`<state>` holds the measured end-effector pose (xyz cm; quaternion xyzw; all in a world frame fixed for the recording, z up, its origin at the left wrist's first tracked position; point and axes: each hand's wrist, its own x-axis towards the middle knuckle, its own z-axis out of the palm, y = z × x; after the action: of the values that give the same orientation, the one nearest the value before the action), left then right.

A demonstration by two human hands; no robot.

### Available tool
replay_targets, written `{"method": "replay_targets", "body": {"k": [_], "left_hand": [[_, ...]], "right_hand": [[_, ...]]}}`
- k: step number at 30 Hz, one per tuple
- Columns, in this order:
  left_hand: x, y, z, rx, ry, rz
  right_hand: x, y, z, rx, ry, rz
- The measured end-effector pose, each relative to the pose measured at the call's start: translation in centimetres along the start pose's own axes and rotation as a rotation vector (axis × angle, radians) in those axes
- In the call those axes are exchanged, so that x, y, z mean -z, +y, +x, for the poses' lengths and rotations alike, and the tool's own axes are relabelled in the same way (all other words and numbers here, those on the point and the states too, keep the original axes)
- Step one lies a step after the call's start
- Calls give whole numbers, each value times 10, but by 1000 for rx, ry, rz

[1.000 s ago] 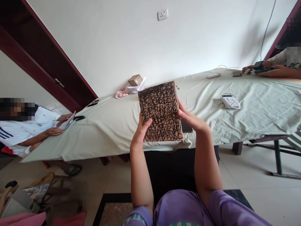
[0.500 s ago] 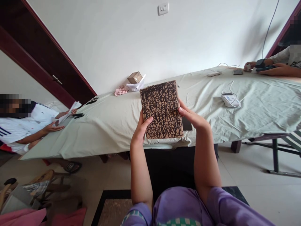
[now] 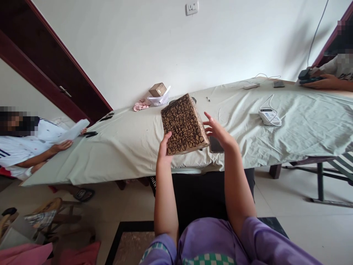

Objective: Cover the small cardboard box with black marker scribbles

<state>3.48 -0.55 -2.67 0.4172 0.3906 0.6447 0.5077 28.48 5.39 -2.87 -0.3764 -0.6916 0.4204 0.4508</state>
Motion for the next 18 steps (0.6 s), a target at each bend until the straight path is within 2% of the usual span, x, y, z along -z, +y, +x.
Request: {"method": "replay_targets", "body": {"k": [2, 5, 7, 10, 13, 15, 18], "left_hand": [[11, -4, 8, -45, 103, -8], [31, -14, 20, -118, 286, 108], [44, -23, 25, -134, 342, 205], [56, -34, 29, -143, 286, 267], [57, -40, 29, -146, 202, 260], [54, -43, 29, -142, 180, 246], [48, -46, 29, -138, 166, 217]], "right_hand": [[-9, 16, 13, -131, 122, -33], [-34, 40, 28, -322, 232, -350], [-58, 54, 32, -411, 273, -498], [-96, 69, 32, -478, 344, -620], [-117, 77, 31, -499, 400, -691], [-116, 79, 32, -508, 407, -700], [-96, 80, 37, -500, 368, -674]]}}
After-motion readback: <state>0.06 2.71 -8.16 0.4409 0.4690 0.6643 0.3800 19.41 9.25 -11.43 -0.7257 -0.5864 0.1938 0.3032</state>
